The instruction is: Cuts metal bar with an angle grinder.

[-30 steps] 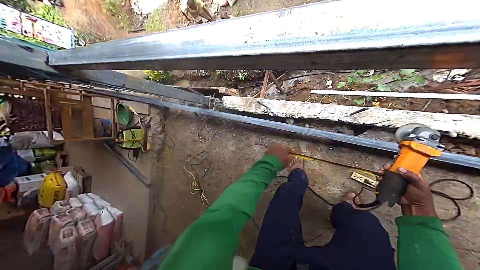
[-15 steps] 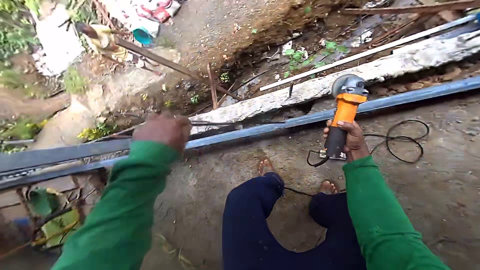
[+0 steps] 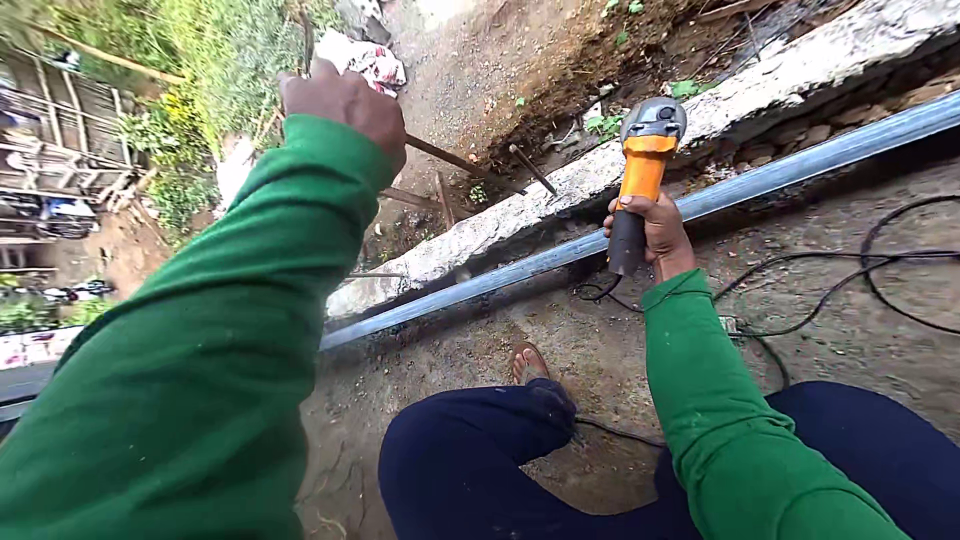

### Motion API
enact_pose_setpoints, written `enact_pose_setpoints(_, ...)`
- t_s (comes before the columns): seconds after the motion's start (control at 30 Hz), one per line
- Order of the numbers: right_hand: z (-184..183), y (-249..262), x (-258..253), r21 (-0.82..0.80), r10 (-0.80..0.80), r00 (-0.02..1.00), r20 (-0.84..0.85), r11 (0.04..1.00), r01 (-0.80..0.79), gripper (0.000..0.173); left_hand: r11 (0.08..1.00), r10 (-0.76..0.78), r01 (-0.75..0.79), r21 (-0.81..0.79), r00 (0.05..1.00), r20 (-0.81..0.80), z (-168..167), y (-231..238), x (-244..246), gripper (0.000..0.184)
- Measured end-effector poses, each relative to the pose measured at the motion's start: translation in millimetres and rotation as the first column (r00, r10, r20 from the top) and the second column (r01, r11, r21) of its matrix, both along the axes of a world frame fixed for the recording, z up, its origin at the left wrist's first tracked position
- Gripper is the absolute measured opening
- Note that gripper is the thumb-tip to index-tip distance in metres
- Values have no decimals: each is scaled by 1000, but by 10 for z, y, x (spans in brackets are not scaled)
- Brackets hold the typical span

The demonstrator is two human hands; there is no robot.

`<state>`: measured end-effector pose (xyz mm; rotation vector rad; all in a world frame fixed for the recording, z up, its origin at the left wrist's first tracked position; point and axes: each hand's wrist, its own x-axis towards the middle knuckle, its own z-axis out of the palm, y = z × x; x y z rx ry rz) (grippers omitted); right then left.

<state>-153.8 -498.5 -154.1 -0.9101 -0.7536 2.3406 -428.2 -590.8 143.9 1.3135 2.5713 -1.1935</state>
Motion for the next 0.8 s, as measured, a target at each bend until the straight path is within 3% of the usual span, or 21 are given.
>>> enact_pose_setpoints(0.17, -78, -2, 68, -80, -36, 998, -42, 996, 33, 49, 999, 43, -43, -11, 998, -38, -244, 297, 275, 16)
enact_pose_setpoints(0.43, -92, -1, 182, -76, -36, 998, -51, 997, 32, 60, 997, 39, -42, -57, 998, -53, -408, 502, 525, 15)
enact_pose_setpoints(0.8, -133, -26, 153, -57, 99, 995, -19, 993, -100, 64, 990, 77, -82, -118, 996, -48, -448, 647, 621, 20)
